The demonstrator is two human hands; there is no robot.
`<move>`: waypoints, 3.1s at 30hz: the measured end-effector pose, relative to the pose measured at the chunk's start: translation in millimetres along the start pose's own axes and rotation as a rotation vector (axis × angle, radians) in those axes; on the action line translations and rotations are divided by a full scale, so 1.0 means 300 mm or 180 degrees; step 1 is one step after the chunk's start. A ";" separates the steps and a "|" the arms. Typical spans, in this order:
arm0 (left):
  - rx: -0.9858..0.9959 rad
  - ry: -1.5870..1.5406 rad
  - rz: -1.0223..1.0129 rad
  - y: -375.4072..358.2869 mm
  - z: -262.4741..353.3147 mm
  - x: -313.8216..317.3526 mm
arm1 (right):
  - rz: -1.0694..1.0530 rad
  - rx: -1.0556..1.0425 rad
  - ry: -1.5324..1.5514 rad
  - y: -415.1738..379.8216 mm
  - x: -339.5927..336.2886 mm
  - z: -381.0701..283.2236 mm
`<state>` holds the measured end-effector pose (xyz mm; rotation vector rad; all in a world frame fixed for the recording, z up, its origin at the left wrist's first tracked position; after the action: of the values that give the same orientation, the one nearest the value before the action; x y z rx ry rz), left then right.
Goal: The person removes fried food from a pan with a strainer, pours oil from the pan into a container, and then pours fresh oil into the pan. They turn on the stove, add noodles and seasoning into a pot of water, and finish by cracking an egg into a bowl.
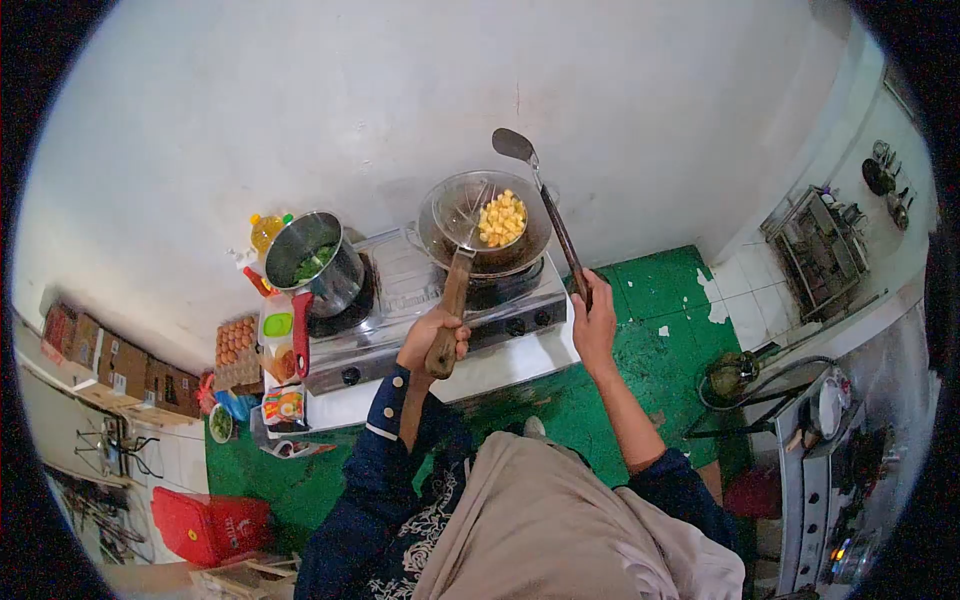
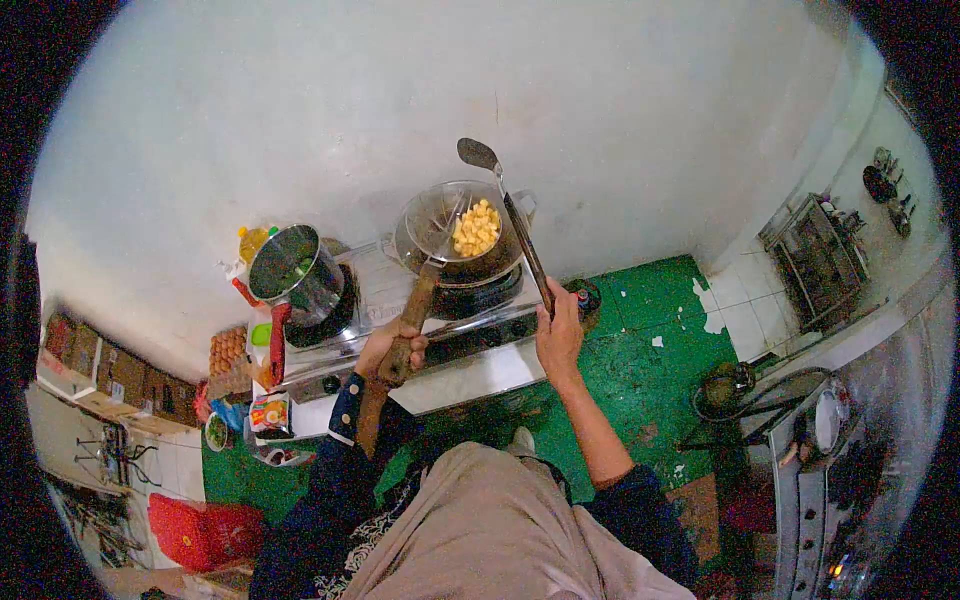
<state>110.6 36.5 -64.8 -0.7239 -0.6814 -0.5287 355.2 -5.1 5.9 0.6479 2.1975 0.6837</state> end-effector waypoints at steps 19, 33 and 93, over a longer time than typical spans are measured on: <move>0.0123 0.0114 -0.0101 0.009 0.017 -0.026 | -0.0001 0.0127 0.0116 -0.022 0.006 0.005; 0.0676 0.0431 -0.0155 -0.116 0.156 0.141 | 0.0112 0.0023 0.0099 0.004 -0.006 -0.024; 0.0504 0.0260 -0.0211 -0.109 0.129 0.118 | 0.0159 0.0092 0.0022 -0.009 0.033 -0.016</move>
<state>98.6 37.1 -4.0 -0.5302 -0.6646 -0.5553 344.9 -2.0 2.0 0.7182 2.2075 0.6817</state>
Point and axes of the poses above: each hand's wrist, its own y-axis towards the middle knuckle, its own x-axis out of the palm, z = x × y, the point moved 9 cm from there along y, towards the middle knuckle, and after that the axes turned 5 degrees about -x, right-handed, at the moved point
